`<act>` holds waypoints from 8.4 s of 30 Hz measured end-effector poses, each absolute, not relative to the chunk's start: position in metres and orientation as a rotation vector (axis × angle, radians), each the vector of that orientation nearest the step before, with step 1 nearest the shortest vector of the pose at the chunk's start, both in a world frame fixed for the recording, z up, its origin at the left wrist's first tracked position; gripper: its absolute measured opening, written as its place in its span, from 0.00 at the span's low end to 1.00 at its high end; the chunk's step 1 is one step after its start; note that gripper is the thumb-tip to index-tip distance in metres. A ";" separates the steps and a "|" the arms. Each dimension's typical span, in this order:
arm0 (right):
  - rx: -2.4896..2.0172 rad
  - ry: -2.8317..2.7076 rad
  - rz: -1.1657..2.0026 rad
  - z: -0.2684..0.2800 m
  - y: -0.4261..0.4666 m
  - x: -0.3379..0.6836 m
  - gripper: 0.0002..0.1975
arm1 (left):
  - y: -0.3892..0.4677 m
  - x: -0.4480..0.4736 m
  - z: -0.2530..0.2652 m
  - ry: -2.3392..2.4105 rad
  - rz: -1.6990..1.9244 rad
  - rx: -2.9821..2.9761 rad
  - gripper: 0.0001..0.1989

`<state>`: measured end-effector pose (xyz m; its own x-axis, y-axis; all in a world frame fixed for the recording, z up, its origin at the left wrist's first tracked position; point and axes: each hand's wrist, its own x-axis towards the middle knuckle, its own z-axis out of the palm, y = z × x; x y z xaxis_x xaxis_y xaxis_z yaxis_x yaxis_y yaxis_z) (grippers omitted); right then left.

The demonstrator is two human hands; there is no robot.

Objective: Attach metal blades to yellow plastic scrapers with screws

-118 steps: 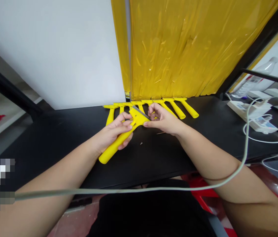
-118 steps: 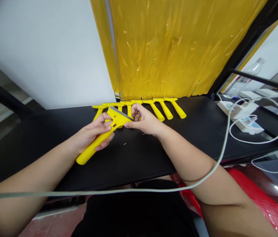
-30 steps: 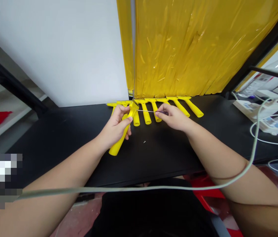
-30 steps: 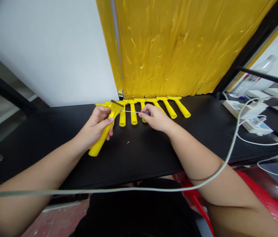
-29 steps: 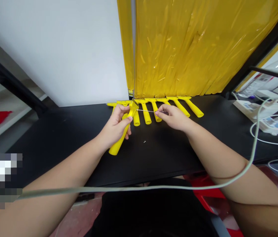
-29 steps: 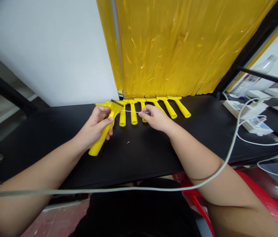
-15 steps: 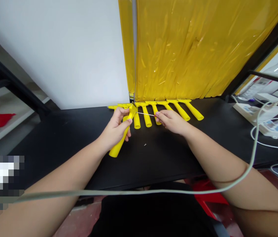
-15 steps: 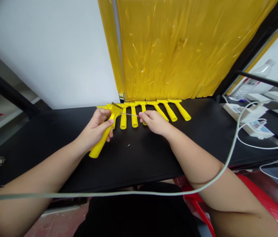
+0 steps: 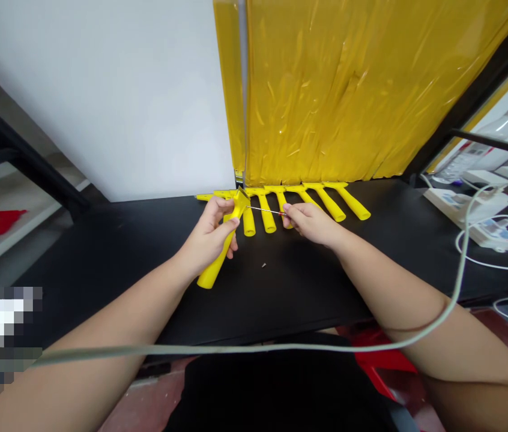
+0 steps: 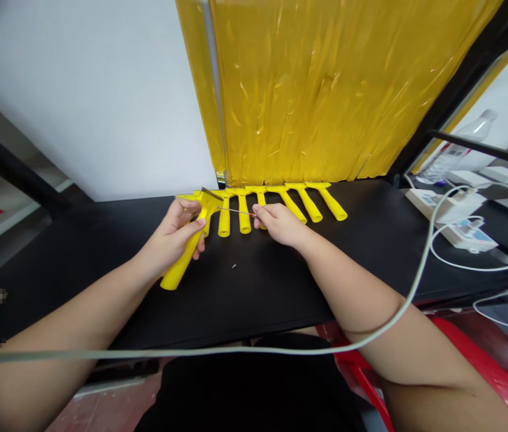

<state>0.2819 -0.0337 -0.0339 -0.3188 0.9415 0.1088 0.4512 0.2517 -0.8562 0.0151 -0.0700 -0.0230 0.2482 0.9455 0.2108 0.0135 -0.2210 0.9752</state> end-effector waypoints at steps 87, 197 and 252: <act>-0.728 -2.049 0.520 -0.013 -0.061 0.263 0.03 | -0.081 0.018 -0.013 0.797 0.595 1.145 0.28; -1.036 -1.806 0.933 -0.027 -0.044 0.273 0.20 | -0.081 0.028 -0.023 1.030 1.292 1.428 0.18; -1.051 -2.023 0.495 -0.016 -0.062 0.266 0.11 | -0.076 0.028 -0.027 1.079 1.275 1.335 0.18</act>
<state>0.2656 -0.0624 -0.0164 -0.3472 0.8136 0.4663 0.5067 0.5812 -0.6368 0.0277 -0.0763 -0.0273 0.0616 0.9872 0.1471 -0.0180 -0.1463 0.9891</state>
